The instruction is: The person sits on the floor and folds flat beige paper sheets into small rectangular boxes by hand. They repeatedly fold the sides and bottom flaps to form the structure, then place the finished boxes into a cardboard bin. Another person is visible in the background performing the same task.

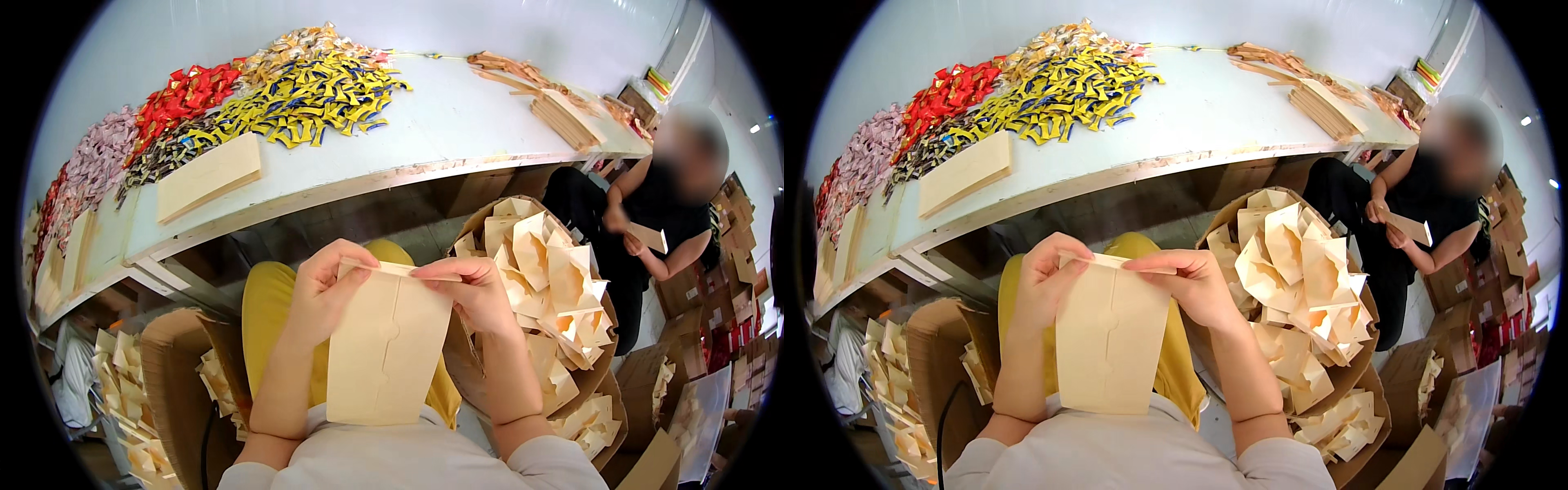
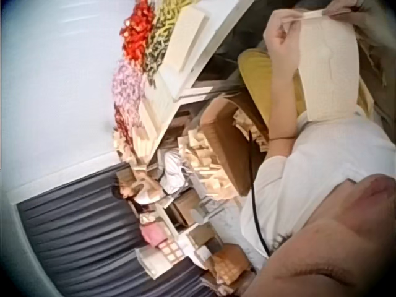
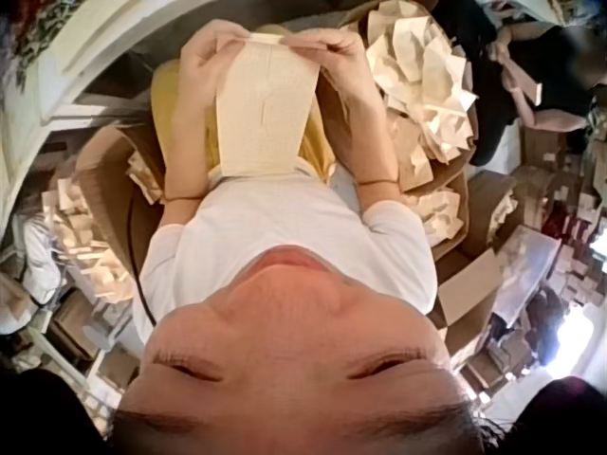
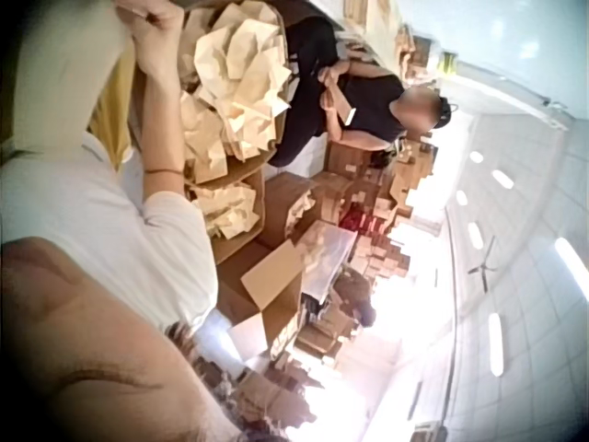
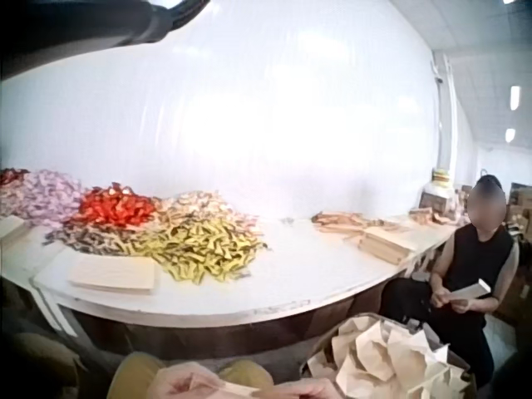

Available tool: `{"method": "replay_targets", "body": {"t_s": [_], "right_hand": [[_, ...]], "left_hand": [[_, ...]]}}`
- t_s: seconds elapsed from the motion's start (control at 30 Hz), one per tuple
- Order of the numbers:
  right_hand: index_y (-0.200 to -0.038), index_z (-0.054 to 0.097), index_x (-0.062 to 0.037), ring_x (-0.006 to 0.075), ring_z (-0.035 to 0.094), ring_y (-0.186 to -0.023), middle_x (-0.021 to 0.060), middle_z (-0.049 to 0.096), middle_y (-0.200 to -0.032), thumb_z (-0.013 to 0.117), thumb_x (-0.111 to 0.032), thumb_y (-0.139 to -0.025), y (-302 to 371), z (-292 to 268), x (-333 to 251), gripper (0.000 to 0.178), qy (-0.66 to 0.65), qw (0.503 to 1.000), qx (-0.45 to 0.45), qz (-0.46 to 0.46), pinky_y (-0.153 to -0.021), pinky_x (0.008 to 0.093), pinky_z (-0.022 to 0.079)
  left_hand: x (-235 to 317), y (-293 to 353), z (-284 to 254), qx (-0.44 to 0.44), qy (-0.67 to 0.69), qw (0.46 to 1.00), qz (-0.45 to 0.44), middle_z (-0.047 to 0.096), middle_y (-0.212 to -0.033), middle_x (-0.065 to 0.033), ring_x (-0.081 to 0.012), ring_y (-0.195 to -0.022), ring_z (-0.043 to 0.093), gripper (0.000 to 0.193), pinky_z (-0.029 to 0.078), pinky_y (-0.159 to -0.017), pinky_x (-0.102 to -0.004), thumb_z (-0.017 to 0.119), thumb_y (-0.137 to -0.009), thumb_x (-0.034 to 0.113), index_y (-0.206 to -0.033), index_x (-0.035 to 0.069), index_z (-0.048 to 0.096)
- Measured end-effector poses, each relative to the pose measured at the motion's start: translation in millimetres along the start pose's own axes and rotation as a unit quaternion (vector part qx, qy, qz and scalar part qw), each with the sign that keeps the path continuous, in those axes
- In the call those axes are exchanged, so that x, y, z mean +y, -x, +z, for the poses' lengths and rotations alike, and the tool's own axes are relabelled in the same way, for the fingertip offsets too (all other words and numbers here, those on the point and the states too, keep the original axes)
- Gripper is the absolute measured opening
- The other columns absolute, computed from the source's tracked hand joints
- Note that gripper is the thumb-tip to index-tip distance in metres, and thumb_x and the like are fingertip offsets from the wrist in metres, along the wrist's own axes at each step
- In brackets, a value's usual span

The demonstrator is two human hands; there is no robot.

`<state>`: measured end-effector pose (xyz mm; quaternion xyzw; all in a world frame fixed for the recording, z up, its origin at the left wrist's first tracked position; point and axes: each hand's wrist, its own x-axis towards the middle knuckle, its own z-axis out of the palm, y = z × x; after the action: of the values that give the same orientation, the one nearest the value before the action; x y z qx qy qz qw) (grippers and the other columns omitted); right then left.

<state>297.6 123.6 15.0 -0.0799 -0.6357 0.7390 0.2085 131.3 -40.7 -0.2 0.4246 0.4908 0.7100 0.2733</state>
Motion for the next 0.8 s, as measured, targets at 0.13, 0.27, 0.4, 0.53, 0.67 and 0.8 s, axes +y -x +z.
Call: {"method": "replay_targets", "body": {"t_s": [0.13,0.27,0.4,0.53,0.67,0.8], "right_hand": [[-0.105,0.075,0.001,0.0103,0.068,-0.084,0.0084,0.075,-0.098,0.071,0.009,-0.084,1,1,1,0.023,0.084,0.996,0.027,0.004,-0.076,0.0239,0.055],[-0.111,0.073,0.0005,0.0108,0.069,-0.082,0.0085,0.075,-0.095,0.073,0.01,-0.082,-1,9,5,0.031,0.08,0.993,0.086,-0.03,-0.075,0.0234,0.056],[-0.113,0.07,-0.001,0.0068,0.065,-0.081,0.0034,0.074,-0.096,0.072,0.003,-0.087,2,18,2,0.027,0.088,0.993,0.08,-0.013,-0.072,0.023,0.054],[-0.1,0.074,0.0009,0.0154,0.069,-0.071,0.01,0.074,-0.085,0.074,-0.003,-0.086,-3,11,6,0.015,0.31,0.944,0.043,-0.108,-0.063,0.0273,0.054],[-0.092,0.074,-0.0006,0.0276,0.067,-0.067,0.0142,0.07,-0.079,0.074,-0.009,-0.084,-16,9,1,0.011,0.437,0.883,0.007,-0.172,-0.059,0.033,0.053],[-0.088,0.073,-0.0027,0.0313,0.066,-0.068,0.0144,0.068,-0.075,0.071,-0.012,-0.085,-23,7,-1,0.01,0.479,0.861,-0.032,-0.167,-0.058,0.0372,0.053]], "left_hand": [[-12,2,3,0.026,-0.005,1.0,0.007,0.064,-0.088,0.001,-0.002,-0.074,0.057,0.012,0.045,-0.063,-0.0184,0.06,-0.093,-0.004,-0.103,0.003,0.063],[11,2,21,0.041,0.101,0.994,-0.026,0.069,-0.093,-0.0029,-0.0039,-0.076,0.062,0.016,0.048,-0.064,-0.0195,0.066,-0.089,-0.004,-0.104,0.001,0.063],[-2,3,16,0.073,-0.073,0.992,-0.074,0.071,-0.084,-0.005,-0.0079,-0.074,0.065,0.01,0.051,-0.062,-0.0234,0.074,-0.085,0.003,-0.093,-0.002,0.069],[1,2,15,0.072,-0.12,0.986,-0.089,0.072,-0.079,-0.0049,-0.0094,-0.071,0.066,0.012,0.051,-0.061,-0.0256,0.075,-0.085,0.007,-0.091,-0.003,0.073],[3,0,20,0.084,-0.196,0.973,-0.09,0.071,-0.078,-0.0033,-0.0086,-0.07,0.065,0.011,0.052,-0.062,-0.0249,0.076,-0.083,0.005,-0.089,-0.002,0.071],[-2,-3,14,0.08,-0.247,0.963,-0.075,0.071,-0.078,-0.0043,-0.0096,-0.07,0.065,0.011,0.052,-0.062,-0.0262,0.075,-0.083,0.005,-0.089,-0.002,0.07]]}}
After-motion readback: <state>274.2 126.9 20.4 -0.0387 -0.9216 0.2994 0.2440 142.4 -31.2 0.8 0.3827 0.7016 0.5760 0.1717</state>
